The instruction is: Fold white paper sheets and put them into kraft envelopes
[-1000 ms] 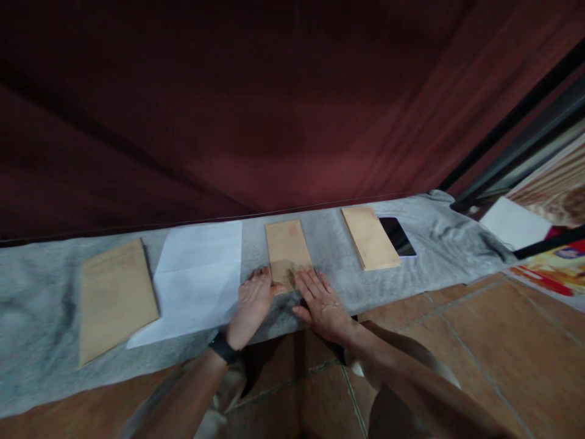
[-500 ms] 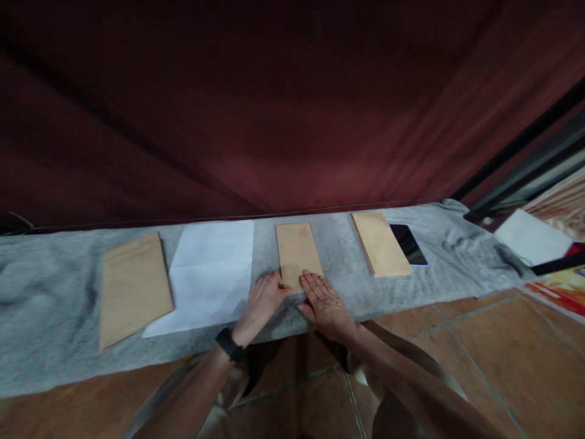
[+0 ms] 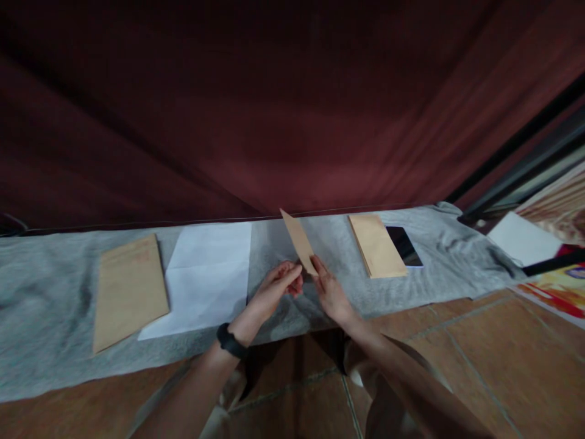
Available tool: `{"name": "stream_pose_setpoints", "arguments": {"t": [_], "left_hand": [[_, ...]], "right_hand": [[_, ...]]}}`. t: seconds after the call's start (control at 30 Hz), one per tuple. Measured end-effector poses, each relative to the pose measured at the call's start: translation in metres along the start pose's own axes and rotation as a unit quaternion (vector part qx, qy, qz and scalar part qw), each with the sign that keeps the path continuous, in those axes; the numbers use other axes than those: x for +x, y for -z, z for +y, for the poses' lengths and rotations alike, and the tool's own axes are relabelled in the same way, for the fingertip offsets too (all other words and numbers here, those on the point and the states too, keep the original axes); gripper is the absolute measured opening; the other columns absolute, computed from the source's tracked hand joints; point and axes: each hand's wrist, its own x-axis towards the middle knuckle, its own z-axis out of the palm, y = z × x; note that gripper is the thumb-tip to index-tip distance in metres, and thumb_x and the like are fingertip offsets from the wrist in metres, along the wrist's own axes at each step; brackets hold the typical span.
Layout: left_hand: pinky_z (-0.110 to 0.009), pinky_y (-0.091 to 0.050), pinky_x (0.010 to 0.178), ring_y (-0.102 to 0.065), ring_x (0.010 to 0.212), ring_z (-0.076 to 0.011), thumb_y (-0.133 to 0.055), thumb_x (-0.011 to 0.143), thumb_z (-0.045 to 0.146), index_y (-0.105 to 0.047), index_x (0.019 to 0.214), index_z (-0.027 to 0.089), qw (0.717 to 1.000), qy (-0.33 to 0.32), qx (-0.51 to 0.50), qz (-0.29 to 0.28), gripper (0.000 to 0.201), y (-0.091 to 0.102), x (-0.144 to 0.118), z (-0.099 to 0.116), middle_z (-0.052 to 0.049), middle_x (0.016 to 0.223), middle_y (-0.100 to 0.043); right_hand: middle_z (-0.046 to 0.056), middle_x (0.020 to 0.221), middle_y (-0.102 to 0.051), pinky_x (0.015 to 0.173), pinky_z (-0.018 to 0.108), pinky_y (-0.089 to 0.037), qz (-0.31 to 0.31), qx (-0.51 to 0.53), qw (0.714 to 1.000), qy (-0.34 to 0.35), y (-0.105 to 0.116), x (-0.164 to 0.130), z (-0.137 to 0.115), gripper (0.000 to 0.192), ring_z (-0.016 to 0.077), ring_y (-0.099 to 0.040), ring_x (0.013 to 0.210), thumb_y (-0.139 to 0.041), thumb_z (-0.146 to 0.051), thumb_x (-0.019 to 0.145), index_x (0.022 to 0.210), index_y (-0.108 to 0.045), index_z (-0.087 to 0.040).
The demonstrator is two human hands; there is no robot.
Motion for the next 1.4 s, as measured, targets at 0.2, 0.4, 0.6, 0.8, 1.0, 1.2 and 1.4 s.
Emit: {"name": "stream_pose_setpoints", "arguments": {"t": [0.2, 0.4, 0.6, 0.8, 1.0, 1.2, 1.4], "left_hand": [[-0.027, -0.053, 0.072, -0.071, 0.083, -0.0173, -0.079, 0.075, 0.058, -0.065, 0.101, 0.017, 0.996, 0.075, -0.017, 0.038, 0.050, -0.009, 0.003, -0.011, -0.006, 0.095, -0.073], [-0.024, -0.052, 0.066, -0.071, 0.074, -0.0140, -0.085, 0.070, 0.045, -0.065, 0.106, 0.017, 0.993, 0.089, -0.078, 0.010, 0.050, -0.012, 0.003, -0.020, -0.006, 0.094, -0.074], [-0.020, -0.047, 0.055, -0.066, 0.060, -0.0104, -0.084, 0.068, 0.031, -0.062, 0.099, 0.014, 0.992, 0.125, -0.013, 0.032, 0.041, -0.001, 0.005, -0.023, -0.002, 0.076, -0.071], [-0.021, -0.049, 0.052, -0.066, 0.054, -0.0116, -0.080, 0.068, 0.025, -0.056, 0.101, 0.016, 0.985, 0.165, 0.053, 0.022, 0.042, 0.011, 0.001, -0.024, 0.001, 0.069, -0.068], [-0.024, -0.053, 0.051, -0.066, 0.050, -0.0142, -0.079, 0.069, 0.023, -0.051, 0.100, 0.018, 0.978, 0.179, 0.102, 0.029, 0.042, 0.015, -0.002, -0.027, 0.004, 0.065, -0.066], [-0.023, -0.051, 0.045, -0.063, 0.044, -0.0137, -0.077, 0.072, 0.022, -0.045, 0.093, 0.021, 0.977, 0.145, 0.149, 0.054, 0.038, 0.016, 0.002, -0.035, 0.007, 0.057, -0.063], [-0.022, -0.050, 0.043, -0.063, 0.042, -0.0139, -0.078, 0.073, 0.021, -0.044, 0.091, 0.022, 0.970, 0.152, 0.178, 0.058, 0.039, 0.016, 0.005, -0.039, 0.008, 0.054, -0.061]], "right_hand": [[0.010, 0.129, -0.071, 0.107, 0.043, -0.049, -0.001, 0.334, 0.937, -0.101, 0.001, 0.012, -0.020, 0.062, 0.0250, -0.065, 0.122, -0.035, -0.067, 0.101, 0.133, -0.063, -0.021], [0.014, 0.115, -0.076, 0.091, 0.040, -0.057, -0.028, 0.326, 0.934, -0.145, -0.012, 0.000, -0.026, 0.059, 0.0252, -0.071, 0.103, -0.036, -0.065, 0.101, 0.119, -0.066, -0.016], [0.006, 0.081, -0.075, 0.069, 0.029, -0.059, -0.011, 0.369, 0.885, -0.284, 0.013, 0.008, -0.013, 0.031, 0.0180, -0.071, 0.070, -0.077, -0.047, 0.078, 0.086, -0.069, -0.018], [0.000, 0.069, -0.069, 0.049, 0.023, -0.053, -0.077, 0.264, 0.911, -0.308, 0.050, 0.018, 0.000, 0.021, 0.0128, -0.062, 0.054, -0.079, -0.033, 0.074, 0.082, -0.068, -0.017], [-0.007, 0.052, -0.057, 0.044, 0.023, -0.045, -0.130, 0.090, 0.949, -0.274, 0.049, 0.011, 0.008, 0.009, 0.0116, -0.054, 0.044, -0.067, -0.025, 0.082, 0.077, -0.061, -0.022], [0.002, 0.070, -0.067, 0.068, 0.037, -0.052, -0.089, -0.177, 0.966, -0.164, 0.042, 0.004, 0.021, 0.007, 0.0240, -0.068, 0.069, -0.068, -0.029, 0.084, 0.083, -0.062, -0.024], [0.007, 0.091, -0.074, 0.076, 0.037, -0.055, -0.062, -0.340, 0.931, -0.118, 0.042, -0.004, 0.008, 0.028, 0.0269, -0.072, 0.086, -0.063, -0.037, 0.094, 0.117, -0.059, -0.022]]}}
